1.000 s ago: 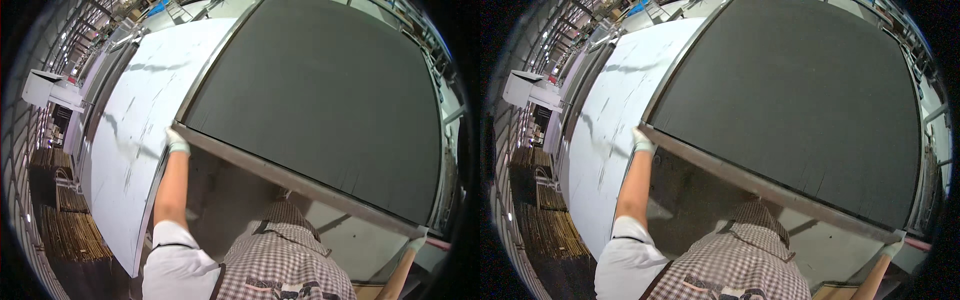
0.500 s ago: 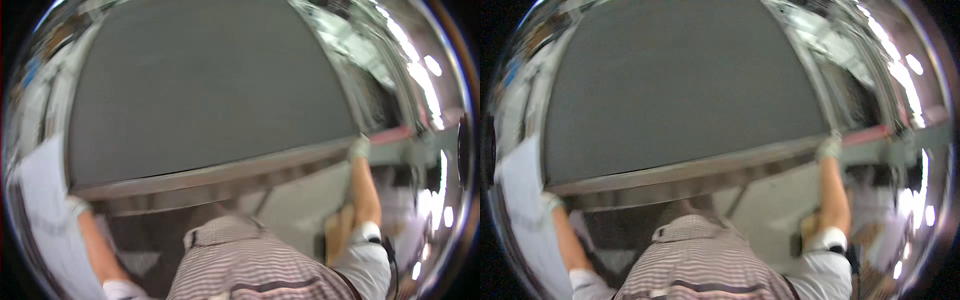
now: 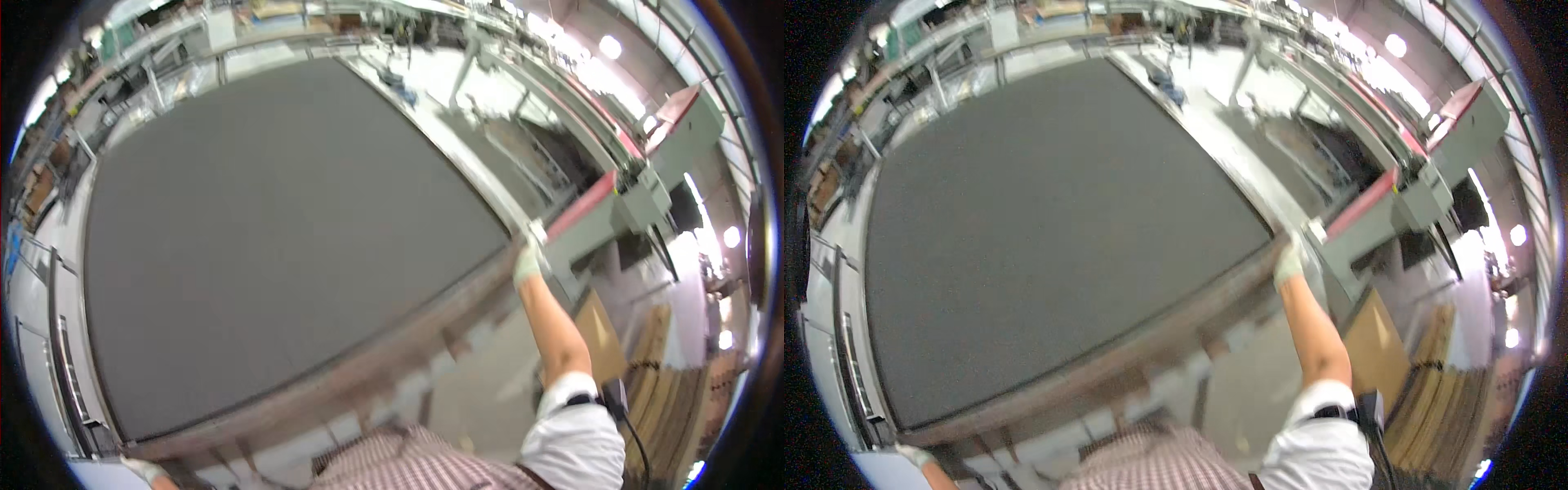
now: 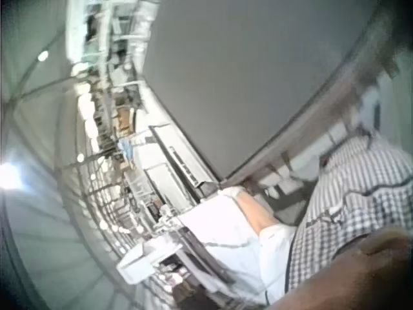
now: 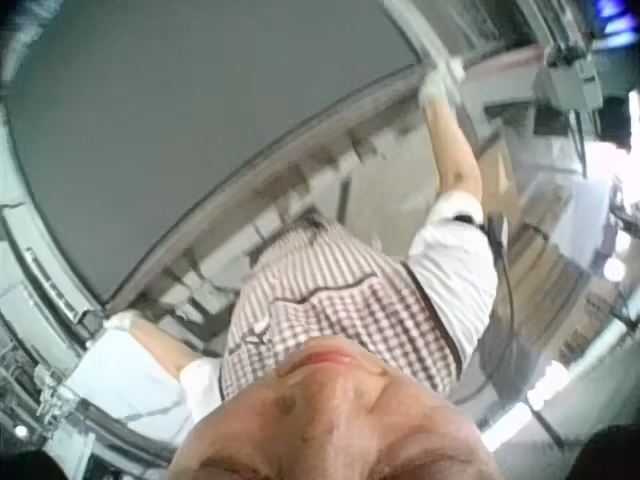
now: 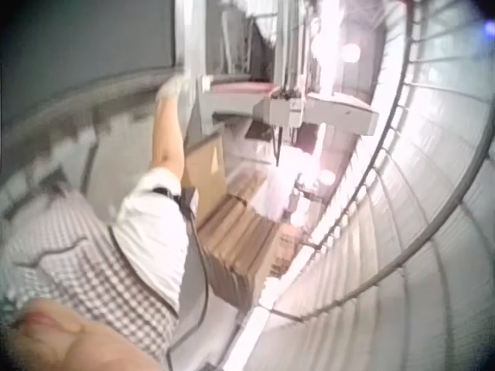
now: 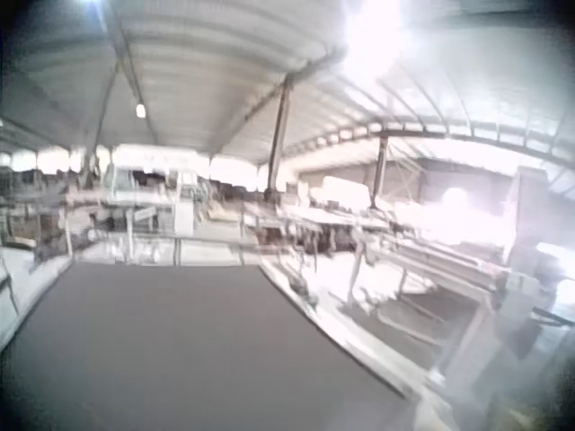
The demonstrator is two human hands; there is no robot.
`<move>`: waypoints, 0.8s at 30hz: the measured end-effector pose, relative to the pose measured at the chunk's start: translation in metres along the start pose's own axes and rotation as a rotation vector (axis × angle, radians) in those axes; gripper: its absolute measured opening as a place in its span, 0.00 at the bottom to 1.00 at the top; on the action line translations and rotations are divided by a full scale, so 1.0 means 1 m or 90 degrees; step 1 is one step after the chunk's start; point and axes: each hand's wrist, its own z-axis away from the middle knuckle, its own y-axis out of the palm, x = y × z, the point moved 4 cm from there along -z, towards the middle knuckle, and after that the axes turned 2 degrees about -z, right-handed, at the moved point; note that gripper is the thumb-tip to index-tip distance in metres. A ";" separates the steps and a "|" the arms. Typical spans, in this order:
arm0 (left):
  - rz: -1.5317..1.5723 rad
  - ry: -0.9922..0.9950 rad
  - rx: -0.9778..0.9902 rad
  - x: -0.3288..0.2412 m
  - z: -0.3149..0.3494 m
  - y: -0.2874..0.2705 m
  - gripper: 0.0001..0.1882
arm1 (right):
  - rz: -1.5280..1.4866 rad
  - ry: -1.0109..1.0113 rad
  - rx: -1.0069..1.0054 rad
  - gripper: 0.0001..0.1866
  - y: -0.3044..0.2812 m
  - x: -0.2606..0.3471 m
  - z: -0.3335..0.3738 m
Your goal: The recorder organizes foam insulation boards and applies adhesive labels to each one in a manufacturing setting.
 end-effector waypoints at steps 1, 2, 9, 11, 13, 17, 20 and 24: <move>0.037 -0.035 -0.087 0.013 0.035 0.041 0.40 | -0.066 -0.012 0.053 0.25 -0.022 -0.011 -0.039; -0.015 -0.101 -0.164 0.004 0.084 0.091 0.36 | -0.084 -0.024 0.049 0.25 -0.040 -0.010 -0.058; -0.603 0.394 -0.157 0.006 -0.059 -0.009 0.28 | 0.166 -0.298 -0.111 0.26 0.009 0.005 -0.025; -0.791 0.640 0.010 -0.057 0.044 0.098 0.25 | 0.493 -0.560 -0.129 0.25 0.011 0.036 -0.018; -0.822 0.608 0.074 -0.090 0.066 0.138 0.25 | 0.496 -0.540 0.046 0.25 0.066 0.044 -0.019; -0.716 0.484 0.101 -0.086 0.022 0.183 0.27 | 0.608 -0.503 0.365 0.25 0.140 0.058 -0.016; -0.683 0.388 0.179 -0.077 0.001 0.201 0.25 | 0.661 -0.526 0.357 0.22 0.163 0.055 0.002; -0.683 0.553 0.133 -0.066 -0.077 0.155 0.28 | 0.681 -0.507 0.389 0.21 0.190 0.076 0.018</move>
